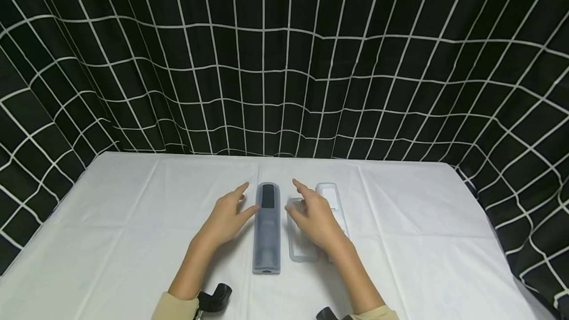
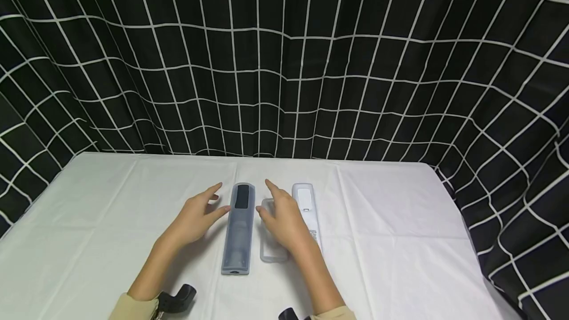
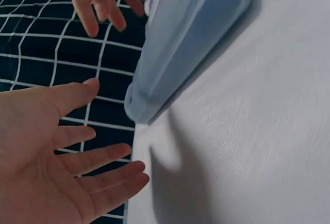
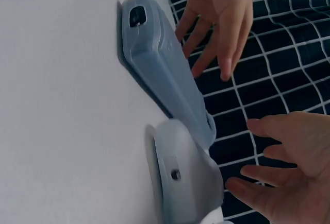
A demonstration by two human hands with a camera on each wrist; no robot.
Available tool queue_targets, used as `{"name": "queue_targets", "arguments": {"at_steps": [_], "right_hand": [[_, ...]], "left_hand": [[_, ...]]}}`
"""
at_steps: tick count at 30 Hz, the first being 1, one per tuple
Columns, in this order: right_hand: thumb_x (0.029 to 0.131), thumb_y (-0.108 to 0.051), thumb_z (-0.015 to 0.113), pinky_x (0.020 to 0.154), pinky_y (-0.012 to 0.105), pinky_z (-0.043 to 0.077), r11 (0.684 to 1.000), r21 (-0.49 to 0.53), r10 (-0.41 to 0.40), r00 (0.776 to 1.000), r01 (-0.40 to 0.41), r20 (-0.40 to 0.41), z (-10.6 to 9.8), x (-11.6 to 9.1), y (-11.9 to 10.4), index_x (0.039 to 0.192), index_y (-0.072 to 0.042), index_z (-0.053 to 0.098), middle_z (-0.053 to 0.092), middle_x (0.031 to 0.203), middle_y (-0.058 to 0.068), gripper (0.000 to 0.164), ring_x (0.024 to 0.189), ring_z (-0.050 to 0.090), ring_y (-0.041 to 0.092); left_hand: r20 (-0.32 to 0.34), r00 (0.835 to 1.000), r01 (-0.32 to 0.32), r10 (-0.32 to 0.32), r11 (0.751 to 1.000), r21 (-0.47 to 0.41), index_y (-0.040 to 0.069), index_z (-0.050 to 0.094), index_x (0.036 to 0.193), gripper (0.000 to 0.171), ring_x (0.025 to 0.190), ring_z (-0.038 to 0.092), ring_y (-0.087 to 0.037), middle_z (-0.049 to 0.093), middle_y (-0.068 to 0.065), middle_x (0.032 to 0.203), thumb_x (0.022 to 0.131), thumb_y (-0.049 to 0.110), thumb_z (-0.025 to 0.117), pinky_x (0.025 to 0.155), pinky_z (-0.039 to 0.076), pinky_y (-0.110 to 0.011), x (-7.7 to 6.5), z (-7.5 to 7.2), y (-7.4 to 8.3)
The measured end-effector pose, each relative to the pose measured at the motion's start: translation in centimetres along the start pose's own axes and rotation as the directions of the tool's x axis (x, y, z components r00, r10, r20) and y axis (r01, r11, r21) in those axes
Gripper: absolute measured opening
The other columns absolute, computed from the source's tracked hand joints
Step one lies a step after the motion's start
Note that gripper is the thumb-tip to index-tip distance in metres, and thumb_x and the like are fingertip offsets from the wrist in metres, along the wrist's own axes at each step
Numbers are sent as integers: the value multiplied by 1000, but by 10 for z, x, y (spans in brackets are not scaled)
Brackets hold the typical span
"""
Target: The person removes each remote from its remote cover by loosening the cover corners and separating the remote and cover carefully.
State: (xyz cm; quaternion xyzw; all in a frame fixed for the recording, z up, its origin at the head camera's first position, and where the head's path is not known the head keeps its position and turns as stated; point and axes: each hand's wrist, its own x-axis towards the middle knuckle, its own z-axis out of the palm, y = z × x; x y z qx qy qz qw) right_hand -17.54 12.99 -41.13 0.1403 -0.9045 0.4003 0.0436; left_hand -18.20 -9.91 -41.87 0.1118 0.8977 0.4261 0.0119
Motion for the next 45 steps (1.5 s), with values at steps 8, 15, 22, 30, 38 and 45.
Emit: {"name": "queue_targets", "arguments": {"at_steps": [8,15,22,30,38,45], "right_hand": [[96,-5,73,96,54,59,998,64,-3,1000,4,-6,13,2,-6,149,6,52,63,137,32,58,114,70,45],[94,-4,75,95,53,60,994,107,3,1000,-3,3,22,2,-10,148,5,54,63,136,33,59,113,70,44],[94,-3,75,100,54,58,991,126,33,998,-38,45,29,2,-10,151,7,49,59,139,36,64,119,67,48],[91,4,75,97,47,60,986,147,62,994,-74,89,34,1,-13,151,13,44,55,143,38,68,119,68,48],[91,2,75,98,46,60,990,106,77,991,-88,108,34,2,-13,145,18,48,60,136,37,62,118,67,47],[93,4,72,95,45,61,995,93,32,992,-43,119,37,2,-14,139,21,52,59,135,40,53,116,69,49]], "left_hand": [[-2,1000,-26,26,999,-27,-10,43,154,61,133,57,-51,57,-35,144,103,15,67,114,45,-61,4,11,0],[-10,1000,-10,9,998,-57,-10,46,152,60,124,64,-52,61,-36,137,101,13,69,106,52,-59,7,12,0],[4,999,35,-35,993,-108,-8,50,150,59,116,70,-46,65,-34,132,99,11,71,99,58,-54,10,15,1],[1,999,35,-35,993,-110,-10,55,145,55,103,73,-36,68,-32,127,95,6,73,90,61,-48,11,19,1],[4,1000,30,-29,994,-108,-13,62,136,48,102,73,-33,68,-30,132,94,5,74,92,60,-47,10,21,-2],[-3,998,59,-61,984,-165,-14,64,133,45,97,74,-31,68,-30,131,92,2,74,85,62,-42,10,21,-2]]}}
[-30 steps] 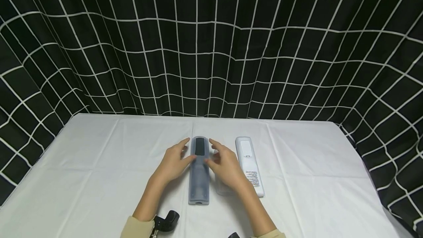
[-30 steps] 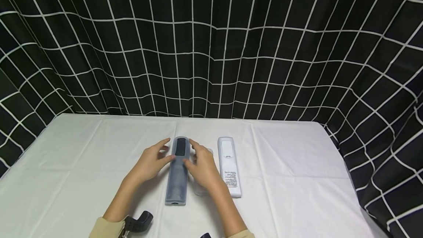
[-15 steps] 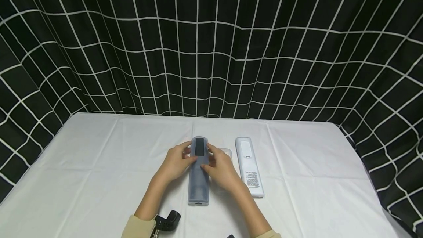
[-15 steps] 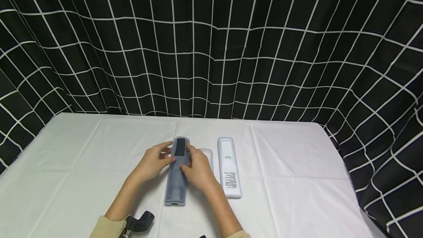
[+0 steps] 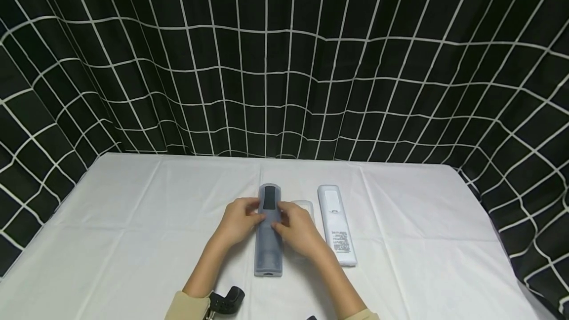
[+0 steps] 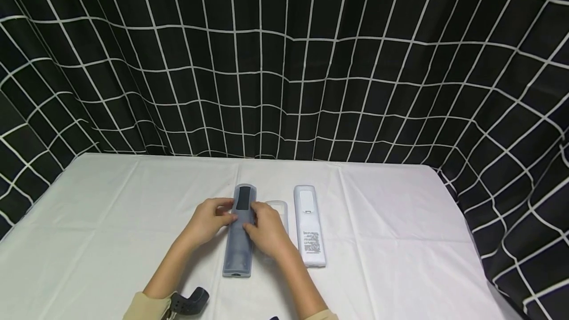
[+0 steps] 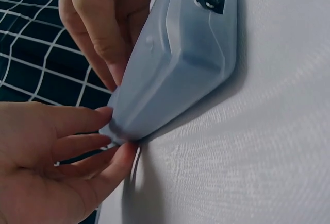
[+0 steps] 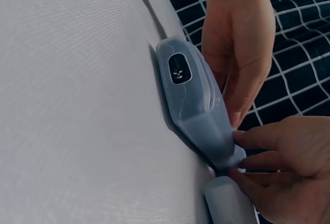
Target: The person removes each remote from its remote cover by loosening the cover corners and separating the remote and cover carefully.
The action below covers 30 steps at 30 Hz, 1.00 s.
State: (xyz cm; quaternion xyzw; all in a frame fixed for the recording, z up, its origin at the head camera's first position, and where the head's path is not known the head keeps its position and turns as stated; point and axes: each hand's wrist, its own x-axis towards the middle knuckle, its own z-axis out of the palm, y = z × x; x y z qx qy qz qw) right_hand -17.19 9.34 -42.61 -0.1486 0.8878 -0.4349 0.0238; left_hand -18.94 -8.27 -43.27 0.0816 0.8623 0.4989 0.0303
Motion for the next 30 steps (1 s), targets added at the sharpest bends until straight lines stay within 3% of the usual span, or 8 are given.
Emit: {"name": "queue_targets", "arguments": {"at_steps": [11,15,22,30], "right_hand": [[92,3,72,106,54,54,1000,-17,-23,999,23,-26,3,-2,2,138,17,57,61,138,35,50,126,63,48],[91,4,73,111,56,49,999,-5,-45,998,45,-48,3,0,3,136,16,59,62,137,33,49,130,61,48],[87,11,74,98,48,60,993,108,-27,994,38,-105,2,1,4,133,12,63,64,134,32,47,118,68,47],[84,8,76,100,55,57,989,142,-14,989,35,-148,-1,1,3,130,7,65,66,132,28,47,119,67,46]], "left_hand": [[-15,1000,-13,13,1000,-2,-13,65,131,43,88,73,-26,69,-30,129,90,-3,74,77,62,-36,-2,1,4],[-34,999,-15,14,999,-36,-14,66,129,42,90,75,-29,70,-29,127,88,-7,74,76,63,-35,-2,-1,5],[-64,998,4,-13,991,-137,-13,66,130,45,96,77,-35,70,-29,126,86,-13,72,79,65,-37,-1,-5,8],[-87,996,12,-31,979,-201,-7,65,135,50,92,77,-35,69,-29,122,86,-13,72,76,65,-40,-2,-7,10]]}}
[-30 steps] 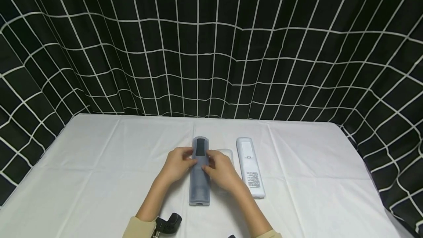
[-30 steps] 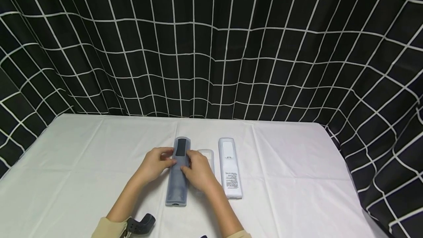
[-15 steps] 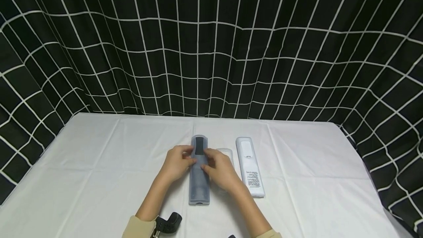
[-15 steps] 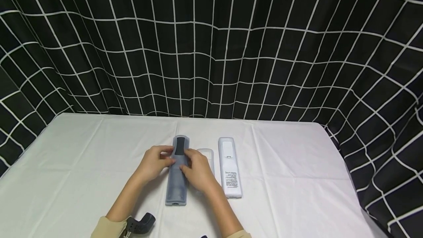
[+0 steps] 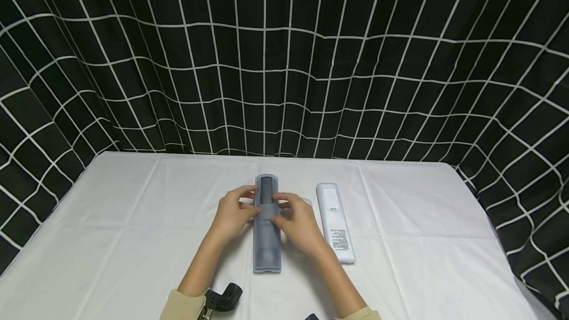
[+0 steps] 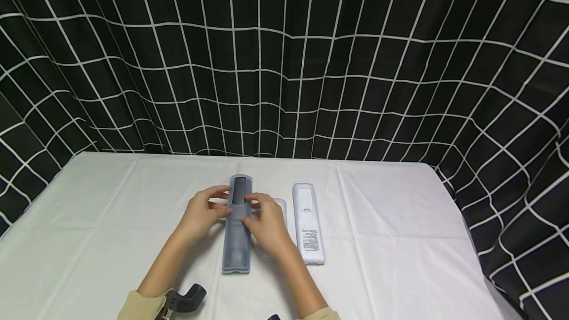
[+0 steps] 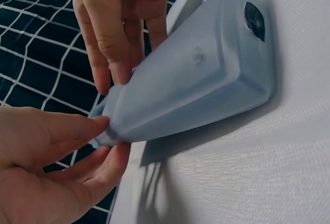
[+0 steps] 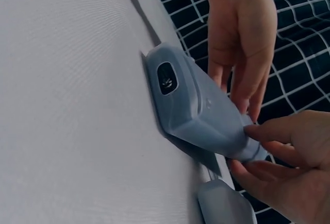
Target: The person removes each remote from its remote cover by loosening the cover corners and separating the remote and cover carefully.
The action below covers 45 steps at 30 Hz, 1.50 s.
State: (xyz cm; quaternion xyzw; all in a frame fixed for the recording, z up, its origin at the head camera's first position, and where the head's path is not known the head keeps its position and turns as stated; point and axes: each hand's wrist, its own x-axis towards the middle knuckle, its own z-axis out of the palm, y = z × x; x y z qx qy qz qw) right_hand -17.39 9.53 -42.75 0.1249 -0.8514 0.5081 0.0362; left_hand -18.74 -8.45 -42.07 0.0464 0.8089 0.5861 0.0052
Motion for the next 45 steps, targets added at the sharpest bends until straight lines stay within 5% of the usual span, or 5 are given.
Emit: {"name": "queue_targets", "arguments": {"at_steps": [16,25,32,45], "right_hand": [[85,9,76,92,45,63,989,145,34,999,-34,5,-6,-1,-7,139,4,51,55,144,26,60,126,61,45],[85,9,76,97,48,61,985,153,78,997,-78,7,-7,-3,-13,149,10,47,56,147,29,70,129,61,47],[92,4,71,99,52,59,988,138,70,997,-68,-11,-10,-4,-22,148,6,51,63,139,29,59,120,68,44],[97,3,66,91,44,61,978,203,57,997,-47,-44,-19,-8,-35,143,1,56,67,127,24,47,109,73,38]], "left_hand": [[-19,999,44,-44,999,-29,-2,52,150,59,98,75,-34,65,-27,126,94,1,70,78,62,-41,-1,-4,9],[-24,999,26,-28,997,-66,-1,53,150,54,86,73,-26,66,-25,116,99,6,68,82,65,-48,-2,-3,13],[-46,999,12,-16,995,-97,1,54,150,53,79,68,-16,65,-18,106,100,9,70,78,65,-46,-2,-5,18],[-59,998,-39,32,992,-123,-1,61,140,41,86,71,-17,65,-17,107,101,9,70,80,65,-43,-6,-9,35]]}}
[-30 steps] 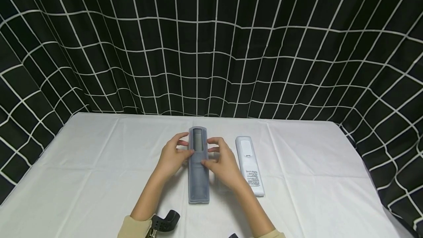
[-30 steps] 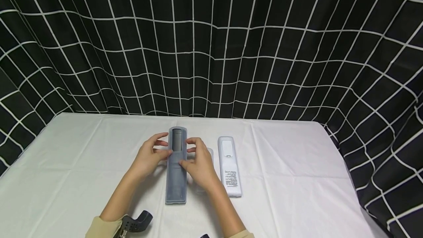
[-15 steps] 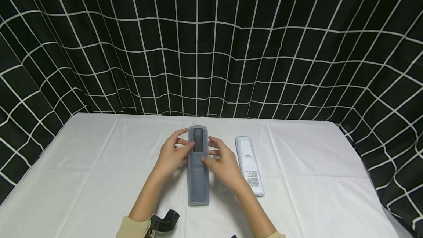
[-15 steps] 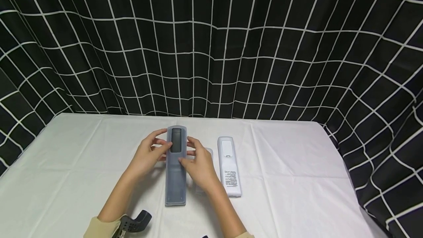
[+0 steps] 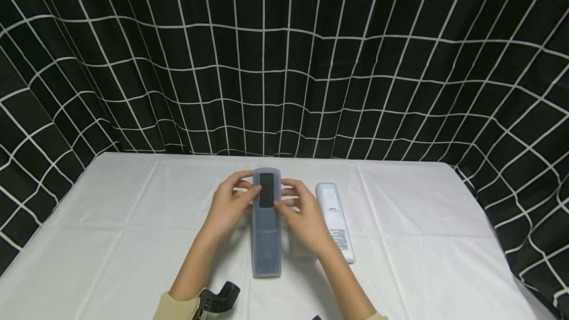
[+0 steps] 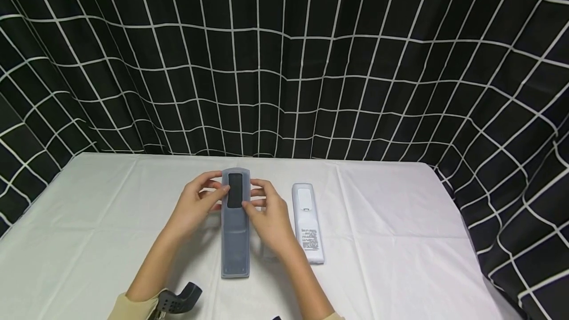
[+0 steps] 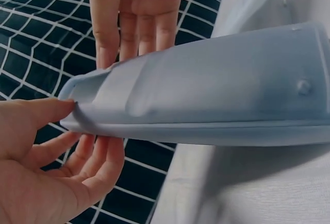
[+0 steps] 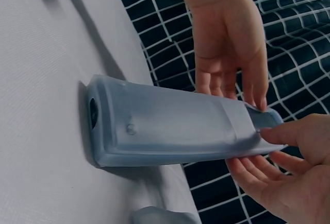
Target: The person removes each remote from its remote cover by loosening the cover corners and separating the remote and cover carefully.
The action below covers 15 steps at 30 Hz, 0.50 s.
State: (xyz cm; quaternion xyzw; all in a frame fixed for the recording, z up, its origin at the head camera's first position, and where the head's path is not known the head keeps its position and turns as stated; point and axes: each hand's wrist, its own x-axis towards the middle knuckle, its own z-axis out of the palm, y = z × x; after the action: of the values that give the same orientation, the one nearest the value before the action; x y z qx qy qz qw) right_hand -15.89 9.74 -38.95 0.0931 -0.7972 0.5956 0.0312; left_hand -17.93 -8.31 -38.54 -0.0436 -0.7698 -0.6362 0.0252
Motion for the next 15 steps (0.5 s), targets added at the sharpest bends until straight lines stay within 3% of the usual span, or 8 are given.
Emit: {"name": "queue_targets", "arguments": {"at_steps": [7,15], "right_hand": [[97,4,64,86,38,63,999,37,10,1000,-10,3,-2,-1,-5,145,-1,55,67,125,24,49,105,73,35],[98,4,64,87,44,64,998,64,-2,1000,2,-4,-4,-1,-11,149,-5,54,67,126,23,53,105,74,34]], "left_hand": [[-13,999,-41,41,999,-2,-4,63,136,38,91,72,-23,65,-20,110,100,6,70,83,65,-43,-1,-2,6],[-8,997,-78,78,996,-42,-4,65,134,35,91,70,-20,65,-21,110,101,4,69,84,65,-41,-5,-7,15]]}}
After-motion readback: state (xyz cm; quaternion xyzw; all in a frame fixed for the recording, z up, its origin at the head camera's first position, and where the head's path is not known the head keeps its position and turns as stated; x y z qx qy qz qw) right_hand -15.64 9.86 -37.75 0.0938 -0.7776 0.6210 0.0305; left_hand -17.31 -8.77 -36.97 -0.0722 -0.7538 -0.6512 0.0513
